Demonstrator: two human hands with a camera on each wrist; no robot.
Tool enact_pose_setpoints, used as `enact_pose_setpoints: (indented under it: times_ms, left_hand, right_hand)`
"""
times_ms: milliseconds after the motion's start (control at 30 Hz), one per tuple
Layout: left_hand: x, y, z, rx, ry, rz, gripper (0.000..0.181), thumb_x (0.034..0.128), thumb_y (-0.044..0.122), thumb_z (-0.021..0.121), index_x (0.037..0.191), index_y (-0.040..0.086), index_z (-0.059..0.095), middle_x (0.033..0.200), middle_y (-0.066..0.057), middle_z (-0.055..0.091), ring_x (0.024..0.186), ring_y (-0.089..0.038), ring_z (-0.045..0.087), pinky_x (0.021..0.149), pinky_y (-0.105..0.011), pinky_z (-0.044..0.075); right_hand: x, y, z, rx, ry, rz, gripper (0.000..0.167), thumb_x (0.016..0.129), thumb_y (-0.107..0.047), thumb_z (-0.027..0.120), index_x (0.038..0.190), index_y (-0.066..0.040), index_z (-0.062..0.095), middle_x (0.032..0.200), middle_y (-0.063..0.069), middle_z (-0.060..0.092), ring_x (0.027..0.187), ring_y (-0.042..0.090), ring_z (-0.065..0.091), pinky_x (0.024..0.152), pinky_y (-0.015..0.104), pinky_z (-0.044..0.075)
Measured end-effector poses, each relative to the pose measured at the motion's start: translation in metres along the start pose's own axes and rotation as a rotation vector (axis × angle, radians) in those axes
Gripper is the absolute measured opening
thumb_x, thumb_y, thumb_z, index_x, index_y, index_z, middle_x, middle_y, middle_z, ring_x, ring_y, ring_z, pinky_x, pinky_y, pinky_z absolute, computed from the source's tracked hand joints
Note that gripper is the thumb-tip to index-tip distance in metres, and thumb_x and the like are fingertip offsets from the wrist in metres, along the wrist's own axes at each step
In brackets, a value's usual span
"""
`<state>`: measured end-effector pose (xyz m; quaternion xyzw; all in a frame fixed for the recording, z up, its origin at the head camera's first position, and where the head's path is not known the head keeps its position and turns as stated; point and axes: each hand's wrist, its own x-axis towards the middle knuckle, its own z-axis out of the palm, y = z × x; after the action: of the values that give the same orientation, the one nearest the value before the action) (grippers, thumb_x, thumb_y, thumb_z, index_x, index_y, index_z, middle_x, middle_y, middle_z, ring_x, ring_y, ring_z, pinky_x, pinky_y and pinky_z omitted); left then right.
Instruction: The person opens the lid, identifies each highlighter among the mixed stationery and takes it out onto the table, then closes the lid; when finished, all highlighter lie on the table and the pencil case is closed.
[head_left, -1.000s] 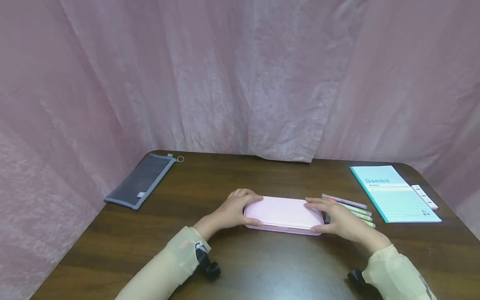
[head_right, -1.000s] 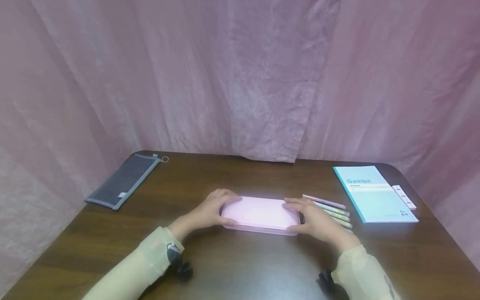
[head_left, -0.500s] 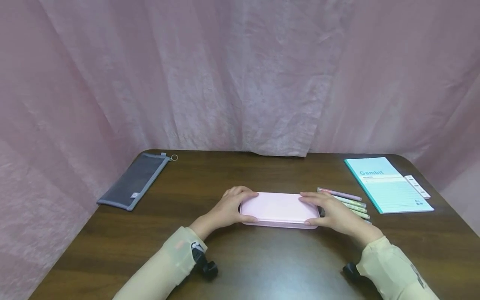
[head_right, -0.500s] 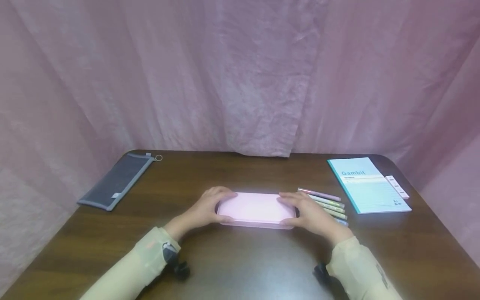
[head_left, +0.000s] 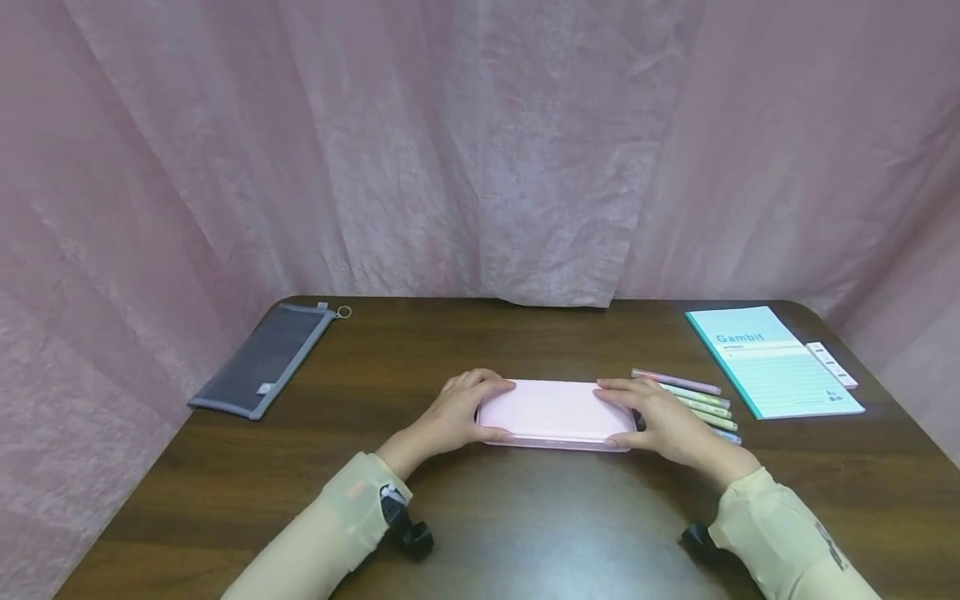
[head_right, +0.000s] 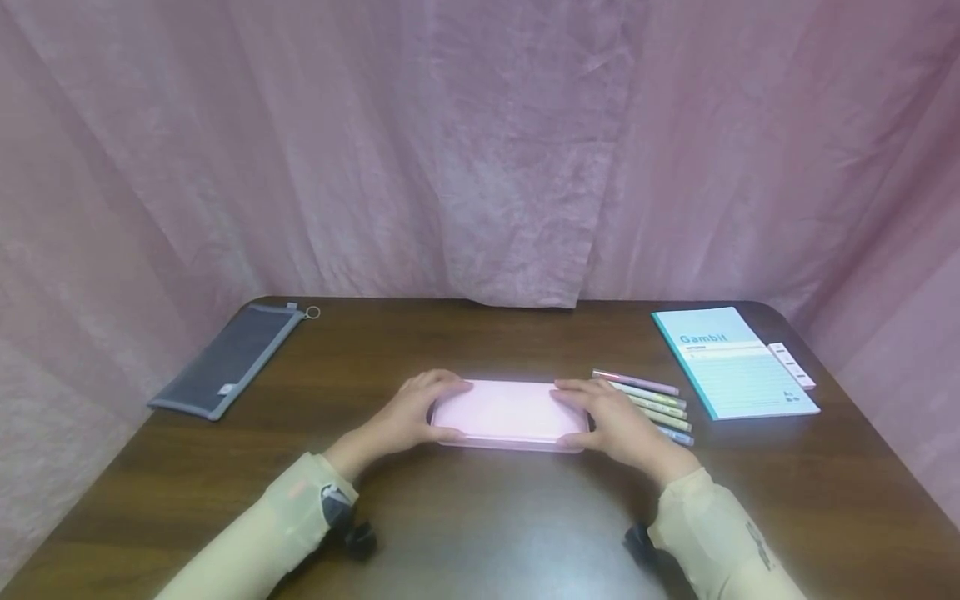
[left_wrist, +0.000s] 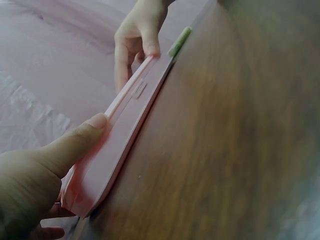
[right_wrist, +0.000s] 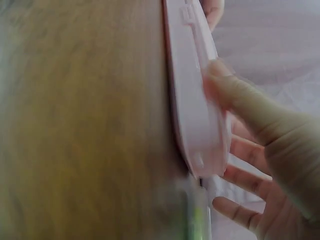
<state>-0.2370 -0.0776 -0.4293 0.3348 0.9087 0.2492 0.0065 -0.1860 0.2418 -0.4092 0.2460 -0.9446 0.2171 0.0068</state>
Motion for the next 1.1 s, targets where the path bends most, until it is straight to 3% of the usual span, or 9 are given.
enact_pose_setpoints:
  times_ms: [633,1100]
  left_hand:
    - [0.0018,0.0022,0.0024,0.050,-0.011,0.049,0.072,0.0751,0.051,0.077,0.137,0.021,0.053,0.133,-0.005,0.053,0.126,-0.024,0.046,0.108,-0.046,0.036]
    - [0.0056,-0.0008,0.0012,0.081,-0.058,0.058,0.074,0.0778,0.054,0.073,0.140,0.023,0.049,0.146,-0.009,0.044,0.136,-0.028,0.039,0.114,-0.050,0.030]
  right_hand:
    - [-0.0050,0.0030,-0.0001,0.018,0.003,0.003,0.069,0.074,-0.033,0.080,0.133,-0.006,0.056,0.141,0.016,0.053,0.135,0.048,0.037,0.111,0.065,0.021]
    - [-0.0007,0.0032,-0.0023,-0.009,0.007,-0.013,0.069,0.073,-0.035,0.080,0.132,-0.006,0.057,0.140,0.016,0.054,0.132,0.044,0.044,0.112,0.062,0.024]
